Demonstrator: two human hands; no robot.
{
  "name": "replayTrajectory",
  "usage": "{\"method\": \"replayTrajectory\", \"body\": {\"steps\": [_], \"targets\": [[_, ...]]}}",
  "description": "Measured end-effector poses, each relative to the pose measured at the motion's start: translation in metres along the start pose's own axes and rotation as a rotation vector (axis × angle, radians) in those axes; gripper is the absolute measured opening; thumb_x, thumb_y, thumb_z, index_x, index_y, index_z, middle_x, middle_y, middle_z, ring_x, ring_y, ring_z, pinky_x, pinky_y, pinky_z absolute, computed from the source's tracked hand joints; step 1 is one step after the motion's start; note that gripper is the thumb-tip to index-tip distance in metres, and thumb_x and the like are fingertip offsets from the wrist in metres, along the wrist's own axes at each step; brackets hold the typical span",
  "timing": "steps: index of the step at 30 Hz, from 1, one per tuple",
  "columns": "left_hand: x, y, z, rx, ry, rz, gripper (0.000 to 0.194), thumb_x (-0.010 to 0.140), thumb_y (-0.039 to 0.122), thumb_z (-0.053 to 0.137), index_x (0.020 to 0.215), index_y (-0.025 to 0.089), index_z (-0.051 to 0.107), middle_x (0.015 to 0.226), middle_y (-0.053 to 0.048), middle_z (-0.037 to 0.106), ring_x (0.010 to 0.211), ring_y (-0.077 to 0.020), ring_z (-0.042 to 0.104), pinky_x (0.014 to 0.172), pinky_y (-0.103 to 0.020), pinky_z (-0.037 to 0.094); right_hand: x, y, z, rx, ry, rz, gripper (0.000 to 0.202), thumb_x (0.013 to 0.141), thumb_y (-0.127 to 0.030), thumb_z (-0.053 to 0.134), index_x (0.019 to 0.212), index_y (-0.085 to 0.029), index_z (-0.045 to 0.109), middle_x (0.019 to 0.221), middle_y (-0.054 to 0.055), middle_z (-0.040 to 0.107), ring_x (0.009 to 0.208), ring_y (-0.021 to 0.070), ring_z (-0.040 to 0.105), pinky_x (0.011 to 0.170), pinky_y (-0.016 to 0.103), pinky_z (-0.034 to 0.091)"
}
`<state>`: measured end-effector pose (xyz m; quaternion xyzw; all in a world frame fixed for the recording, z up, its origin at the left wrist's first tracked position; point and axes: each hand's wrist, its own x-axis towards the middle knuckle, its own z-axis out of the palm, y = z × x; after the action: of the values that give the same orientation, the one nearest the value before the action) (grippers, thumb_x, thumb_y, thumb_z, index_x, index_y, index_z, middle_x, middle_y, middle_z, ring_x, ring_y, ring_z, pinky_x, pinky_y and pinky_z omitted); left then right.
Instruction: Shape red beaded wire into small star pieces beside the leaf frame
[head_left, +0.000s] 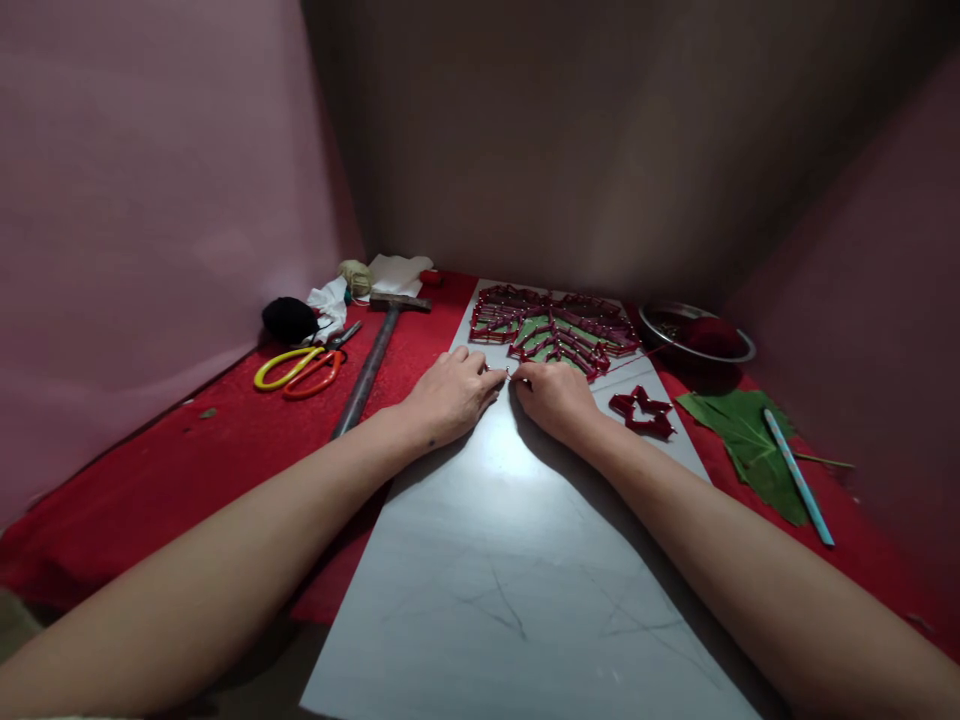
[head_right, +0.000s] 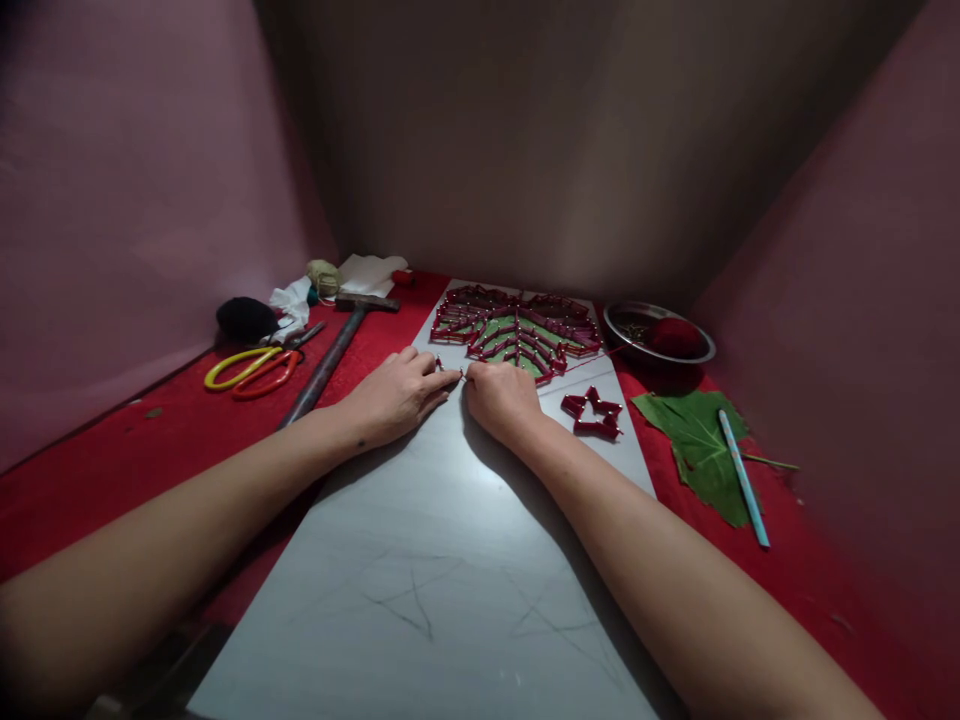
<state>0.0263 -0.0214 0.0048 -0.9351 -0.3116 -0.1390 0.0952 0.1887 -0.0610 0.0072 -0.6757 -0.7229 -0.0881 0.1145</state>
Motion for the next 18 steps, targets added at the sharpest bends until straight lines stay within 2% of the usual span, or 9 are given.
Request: {"method": "replayTrajectory", "body": {"steps": [6, 11, 14, 18], "targets": [[0.0, 0.004, -0.003, 0.064, -0.052, -0.019, 0.033, 0.091, 0.032, 0.036, 0.115, 0.022, 0.057, 0.094, -0.011, 0.056, 0.087, -0.0234, 0.045, 0.071, -0.034, 0.035, 0.004, 0.007, -0.01, -0.036, 0.024, 0.051, 0.028, 0.082, -0.027, 0.043, 0.09, -0.025, 0.07, 0.084, 0.006, 0.071, 0.077, 0.0216, 0.063, 0.063, 0.029, 0.041], [-0.002, 0.014, -0.004, 0.085, -0.026, -0.073, 0.035, 0.089, 0.038, 0.041, 0.116, 0.021, 0.056, 0.096, -0.011, 0.055, 0.089, -0.0246, 0.045, 0.07, -0.034, 0.034, 0.02, 0.009, -0.027, -0.097, -0.029, 0.077, 0.027, 0.081, -0.025, 0.045, 0.088, -0.023, 0.07, 0.085, 0.009, 0.07, 0.079, 0.0223, 0.063, 0.065, 0.03, 0.042], [-0.003, 0.02, -0.004, 0.093, -0.021, -0.14, 0.038, 0.087, 0.043, 0.043, 0.114, 0.02, 0.057, 0.097, -0.012, 0.055, 0.089, -0.0256, 0.045, 0.071, -0.034, 0.034, 0.035, 0.005, -0.031, -0.146, -0.061, 0.033, 0.027, 0.081, -0.023, 0.045, 0.086, -0.021, 0.071, 0.085, 0.011, 0.07, 0.079, 0.0228, 0.063, 0.066, 0.03, 0.043], [-0.003, 0.024, -0.004, 0.098, -0.042, -0.177, 0.038, 0.086, 0.043, 0.044, 0.111, 0.019, 0.059, 0.097, -0.015, 0.055, 0.09, -0.0291, 0.045, 0.069, -0.036, 0.034, 0.056, -0.009, -0.027, -0.143, -0.086, -0.02, 0.027, 0.079, -0.02, 0.046, 0.09, -0.019, 0.07, 0.089, 0.013, 0.07, 0.082, 0.023, 0.064, 0.067, 0.029, 0.044]]}}
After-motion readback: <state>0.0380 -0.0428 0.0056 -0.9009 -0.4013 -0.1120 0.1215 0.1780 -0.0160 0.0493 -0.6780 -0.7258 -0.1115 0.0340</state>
